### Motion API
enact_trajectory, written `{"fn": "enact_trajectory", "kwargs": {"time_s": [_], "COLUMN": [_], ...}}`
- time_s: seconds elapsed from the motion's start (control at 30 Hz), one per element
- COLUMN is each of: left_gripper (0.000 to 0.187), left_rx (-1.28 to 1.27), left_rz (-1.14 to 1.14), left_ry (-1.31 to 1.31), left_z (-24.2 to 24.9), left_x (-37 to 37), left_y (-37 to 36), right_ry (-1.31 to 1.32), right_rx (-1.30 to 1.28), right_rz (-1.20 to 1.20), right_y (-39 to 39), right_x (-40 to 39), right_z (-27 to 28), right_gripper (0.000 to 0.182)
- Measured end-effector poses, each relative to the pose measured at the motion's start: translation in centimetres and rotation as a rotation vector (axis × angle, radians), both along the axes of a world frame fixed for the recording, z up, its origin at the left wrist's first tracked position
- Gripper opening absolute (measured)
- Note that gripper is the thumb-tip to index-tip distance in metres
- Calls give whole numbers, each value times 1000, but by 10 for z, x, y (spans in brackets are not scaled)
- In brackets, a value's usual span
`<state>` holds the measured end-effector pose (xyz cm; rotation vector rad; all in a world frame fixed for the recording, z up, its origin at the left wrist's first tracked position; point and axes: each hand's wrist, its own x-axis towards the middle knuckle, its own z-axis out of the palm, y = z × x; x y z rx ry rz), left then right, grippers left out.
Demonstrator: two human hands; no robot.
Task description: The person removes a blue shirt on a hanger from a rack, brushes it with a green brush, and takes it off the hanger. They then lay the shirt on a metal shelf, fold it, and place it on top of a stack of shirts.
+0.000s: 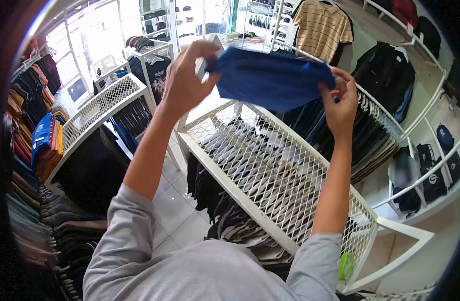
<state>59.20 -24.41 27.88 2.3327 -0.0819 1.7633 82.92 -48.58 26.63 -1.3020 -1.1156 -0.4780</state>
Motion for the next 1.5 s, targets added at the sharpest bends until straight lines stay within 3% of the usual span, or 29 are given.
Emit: {"fn": "enact_trajectory", "kwargs": {"time_s": [0.07, 0.17, 0.3, 0.43, 0.5, 0.57, 0.6, 0.63, 0.67, 0.73, 0.83, 0.9, 1.0, 1.07, 1.13, 1.17, 1.23, 1.33, 1.37, 1.43, 1.5], "left_gripper": [34, 36, 36, 44, 45, 42, 54, 54, 60, 70, 60, 50, 48, 48, 51, 51, 51, 55, 57, 59, 62], "left_rx": [42, 38, -88, -309, -390, -1109, -1182, -1187, -1332, -1525, -1637, -1695, -1686, -1803, -1973, -1989, -1831, -1736, -1740, -1864, -1830], "left_rz": [94, 163, 142, 141, 99, -131, -109, -113, -50, -35, -184, -239, -693, -685, -605, -608, -573, -747, -735, -715, -685], "left_ry": [137, 407, 673, 559, 568, 279, 296, 293, 360, 435, 376, 365, 472, 462, 463, 458, 477, 588, 619, 591, 638], "left_z": [-37, -131, -239, -255, -259, -276, -273, -270, -267, -270, -284, -287, -275, -272, -266, -269, -268, -257, -256, -250, -244], "left_x": [-30, -59, -86, -108, -118, -113, -108, -100, -93, -80, -70, -75, -99, -108, -111, -115, -115, -149, -163, -186, -214], "left_y": [-29, -57, -83, -103, -101, -91, -89, -90, -93, -94, -92, -86, -88, -81, -83, -88, -83, -69, -60, -44, -30], "right_ry": [-191, -151, -349, -379, -5, 280, 287, 292, 277, 239, 209, 338, 414, 430, 854, 854, 886, 1029, 1012, 1217, 1232], "right_rx": [-283, -717, -1119, -1090, -1203, -1065, -1004, -946, -1016, -1042, -1046, -1017, -1045, -1066, -798, -814, -697, -659, -682, -465, -474], "right_rz": [-267, -128, -52, -52, 125, 111, -35, -173, -309, -405, -504, -533, -396, -351, -99, -104, 165, 344, 365, 319, 364], "right_y": [-31, -53, -59, -68, -74, -70, -61, -51, -42, -29, -19, -16, -25, -31, -35, -38, -37, -45, -38, -18, 13], "right_x": [-22, -51, -60, -71, -68, -66, -61, -59, -60, -71, -85, -93, -97, -105, -116, -124, -138, -168, -186, -230, -261], "right_z": [-29, -88, -186, -195, -180, -176, -188, -202, -212, -229, -229, -228, -226, -216, -231, -239, -242, -239, -238, -240, -246], "right_gripper": [35, 31, 27, 29, 29, 40, 43, 46, 48, 48, 44, 40, 38, 41, 44, 44, 51, 58, 58, 53, 51]}}
